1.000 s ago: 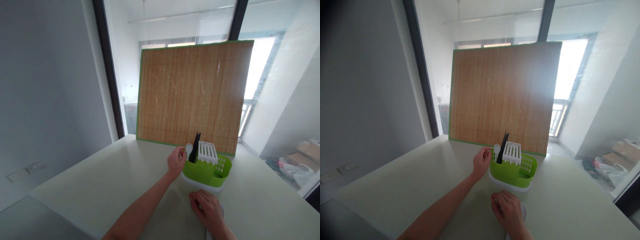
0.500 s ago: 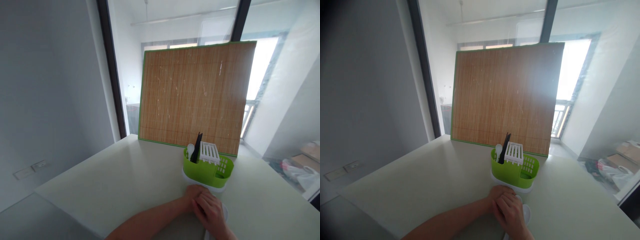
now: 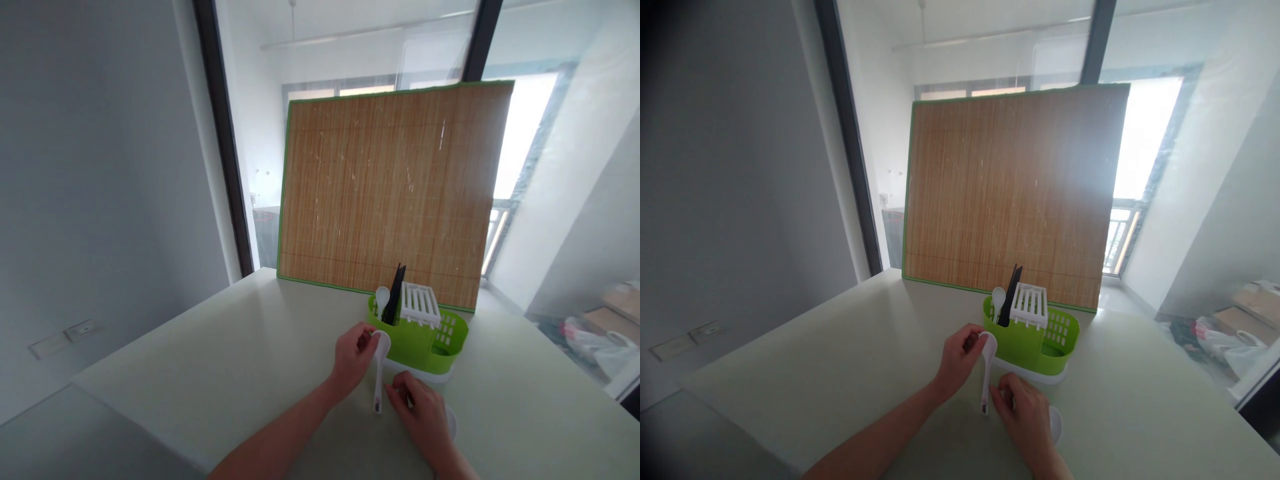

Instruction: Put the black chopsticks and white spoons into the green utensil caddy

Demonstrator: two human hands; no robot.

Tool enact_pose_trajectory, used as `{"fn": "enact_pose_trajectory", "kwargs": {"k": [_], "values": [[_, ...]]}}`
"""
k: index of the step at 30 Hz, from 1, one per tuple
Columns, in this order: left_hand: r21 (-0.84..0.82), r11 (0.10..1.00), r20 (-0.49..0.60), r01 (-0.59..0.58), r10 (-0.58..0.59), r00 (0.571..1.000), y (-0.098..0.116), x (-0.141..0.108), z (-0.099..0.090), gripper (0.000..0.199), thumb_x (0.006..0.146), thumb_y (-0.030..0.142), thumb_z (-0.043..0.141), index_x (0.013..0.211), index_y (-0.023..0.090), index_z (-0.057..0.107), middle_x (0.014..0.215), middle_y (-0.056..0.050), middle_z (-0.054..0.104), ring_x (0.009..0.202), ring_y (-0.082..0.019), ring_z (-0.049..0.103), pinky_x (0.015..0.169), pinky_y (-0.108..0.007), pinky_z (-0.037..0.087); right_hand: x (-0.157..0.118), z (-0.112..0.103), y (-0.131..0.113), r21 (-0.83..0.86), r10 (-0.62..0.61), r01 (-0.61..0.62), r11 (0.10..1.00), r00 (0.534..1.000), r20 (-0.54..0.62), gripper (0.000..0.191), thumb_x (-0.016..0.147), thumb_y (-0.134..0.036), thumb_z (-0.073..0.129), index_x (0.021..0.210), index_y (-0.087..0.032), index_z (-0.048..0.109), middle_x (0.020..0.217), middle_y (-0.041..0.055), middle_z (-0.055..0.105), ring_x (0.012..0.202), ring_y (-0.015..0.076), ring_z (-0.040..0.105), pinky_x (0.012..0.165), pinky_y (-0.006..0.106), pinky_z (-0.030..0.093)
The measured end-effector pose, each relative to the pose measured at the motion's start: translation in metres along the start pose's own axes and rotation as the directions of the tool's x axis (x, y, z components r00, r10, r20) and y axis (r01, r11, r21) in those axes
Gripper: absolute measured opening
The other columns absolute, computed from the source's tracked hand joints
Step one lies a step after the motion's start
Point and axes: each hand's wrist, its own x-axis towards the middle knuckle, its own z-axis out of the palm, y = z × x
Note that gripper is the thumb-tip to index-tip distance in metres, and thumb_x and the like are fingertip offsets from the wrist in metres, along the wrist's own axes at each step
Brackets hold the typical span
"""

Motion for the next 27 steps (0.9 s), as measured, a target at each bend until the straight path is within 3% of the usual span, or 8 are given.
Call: {"fn": "enact_pose_trajectory", "kwargs": {"k": [3, 5, 9, 14, 23, 27], "values": [[-0.063, 0.998, -0.073, -0.021, 0.017, 0.997, 0.003, -0.005, -0.006, 0.018, 0.084, 0.034, 0.048, 0.085, 0.017, 0.057, 0.066, 0.003, 0.054, 0.057, -0.007, 0.046, 0.055, -0.018, 0.037, 0.000, 0.006, 0.006, 0.032, 0.102, -0.105, 0.994, 0.992, 0.080, 0.033, 0.086, -0.047, 0.047, 0.108, -0.022, 0.050, 0.062, -0.0056, 0.056, 0.053, 0.0145, 0.054, 0.054, 0.025, 0.035], [-0.072, 0.997, -0.076, -0.038, 0.032, 0.997, 0.002, -0.009, -0.005, 0.017, 0.085, 0.032, 0.049, 0.085, 0.017, 0.057, 0.068, 0.002, 0.056, 0.058, -0.008, 0.047, 0.056, -0.018, 0.038, 0.001, 0.008, 0.007, 0.046, 0.119, -0.127, 0.991, 0.983, 0.140, 0.038, 0.086, -0.046, 0.046, 0.116, -0.024, 0.048, 0.065, -0.0051, 0.059, 0.054, 0.0152, 0.055, 0.055, 0.025, 0.037], [-0.053, 0.996, -0.064, -0.067, 0.064, 0.996, 0.000, -0.015, -0.003, 0.016, 0.085, 0.032, 0.049, 0.084, 0.018, 0.057, 0.068, 0.002, 0.056, 0.059, -0.008, 0.048, 0.057, -0.018, 0.038, 0.003, 0.005, 0.004, 0.090, 0.074, -0.100, 0.991, 0.966, 0.249, 0.026, 0.086, -0.042, 0.044, 0.097, -0.027, 0.062, 0.070, -0.0027, 0.064, 0.060, 0.0166, 0.058, 0.057, 0.025, 0.038], [-0.002, 0.992, -0.053, -0.127, 0.126, 0.991, 0.002, -0.016, -0.005, 0.016, 0.085, 0.032, 0.048, 0.083, 0.018, 0.057, 0.065, 0.002, 0.053, 0.057, -0.008, 0.046, 0.055, -0.019, 0.037, 0.003, 0.004, -0.004, 0.044, 0.052, -0.068, 0.997, 0.952, 0.301, 0.023, 0.085, -0.038, 0.046, 0.081, -0.025, 0.064, 0.070, -0.0024, 0.065, 0.064, 0.0167, 0.059, 0.057, 0.025, 0.036], [0.057, 0.988, -0.020, -0.144, 0.145, 0.989, 0.005, -0.018, -0.008, 0.020, 0.086, 0.033, 0.045, 0.082, 0.018, 0.058, 0.065, 0.001, 0.054, 0.055, -0.008, 0.046, 0.055, -0.019, 0.038, 0.001, 0.005, -0.003, -0.001, 0.003, -0.003, 1.000, 0.956, 0.294, 0.025, 0.087, -0.038, 0.043, 0.078, -0.024, 0.061, 0.068, -0.0024, 0.064, 0.062, 0.0170, 0.059, 0.056, 0.026, 0.036], [0.104, 0.960, -0.032, -0.261, 0.266, 0.964, 0.008, -0.010, -0.013, 0.018, 0.086, 0.030, 0.046, 0.085, 0.018, 0.059, 0.068, 0.000, 0.057, 0.057, -0.008, 0.047, 0.057, -0.019, 0.039, 0.001, 0.004, -0.002, -0.016, -0.031, 0.037, 0.999, 0.955, 0.296, 0.020, 0.087, -0.036, 0.044, 0.092, -0.025, 0.059, 0.069, -0.0028, 0.063, 0.063, 0.0175, 0.059, 0.057, 0.027, 0.037]]}}
